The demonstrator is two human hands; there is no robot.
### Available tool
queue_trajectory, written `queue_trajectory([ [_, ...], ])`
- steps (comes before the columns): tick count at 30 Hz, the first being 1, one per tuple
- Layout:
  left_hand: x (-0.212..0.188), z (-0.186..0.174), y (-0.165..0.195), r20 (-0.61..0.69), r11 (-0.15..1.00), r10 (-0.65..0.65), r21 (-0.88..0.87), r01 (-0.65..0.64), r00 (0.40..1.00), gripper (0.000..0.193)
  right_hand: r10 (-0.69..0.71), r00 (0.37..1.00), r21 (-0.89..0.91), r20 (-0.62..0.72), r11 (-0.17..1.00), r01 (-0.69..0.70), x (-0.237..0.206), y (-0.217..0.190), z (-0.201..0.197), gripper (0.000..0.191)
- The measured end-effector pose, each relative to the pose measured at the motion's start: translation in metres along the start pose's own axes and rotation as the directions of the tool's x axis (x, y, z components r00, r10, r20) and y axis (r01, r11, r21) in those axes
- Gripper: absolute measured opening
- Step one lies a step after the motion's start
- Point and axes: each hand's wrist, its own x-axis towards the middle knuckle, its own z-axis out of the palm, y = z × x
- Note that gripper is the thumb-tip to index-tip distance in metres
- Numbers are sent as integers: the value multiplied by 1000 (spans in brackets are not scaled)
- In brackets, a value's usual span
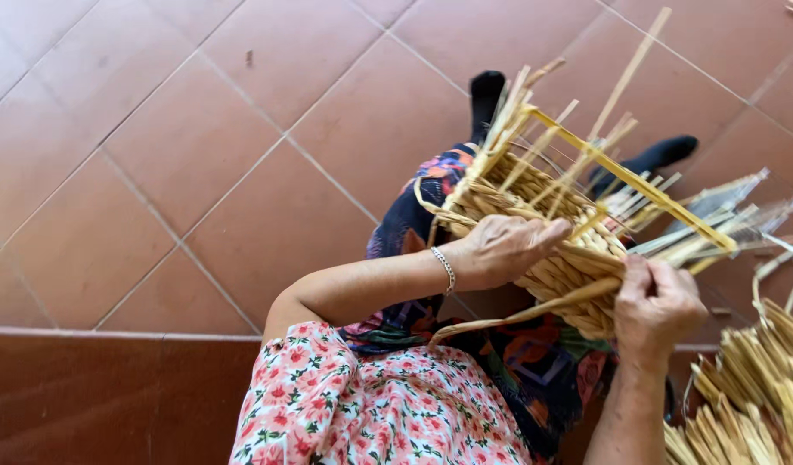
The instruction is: The person sits on a tiled floor and weaves a rectangular basket using dried palm leaves. They interlace the leaves through a pre-formed frame, occasionally using scissors to trim excess material.
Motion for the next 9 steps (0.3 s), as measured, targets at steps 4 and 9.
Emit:
queue_trajectory([
  [4,-9,-6,-17,-21,994,-45,95,46,999,26,41,998,-111,-39,993,-45,1,-7,9,20],
  [9,-34,-9,2,-132,855,258,493,-163,957,57,-170,976,-262,-137,956,130,26,-64,-7,65],
])
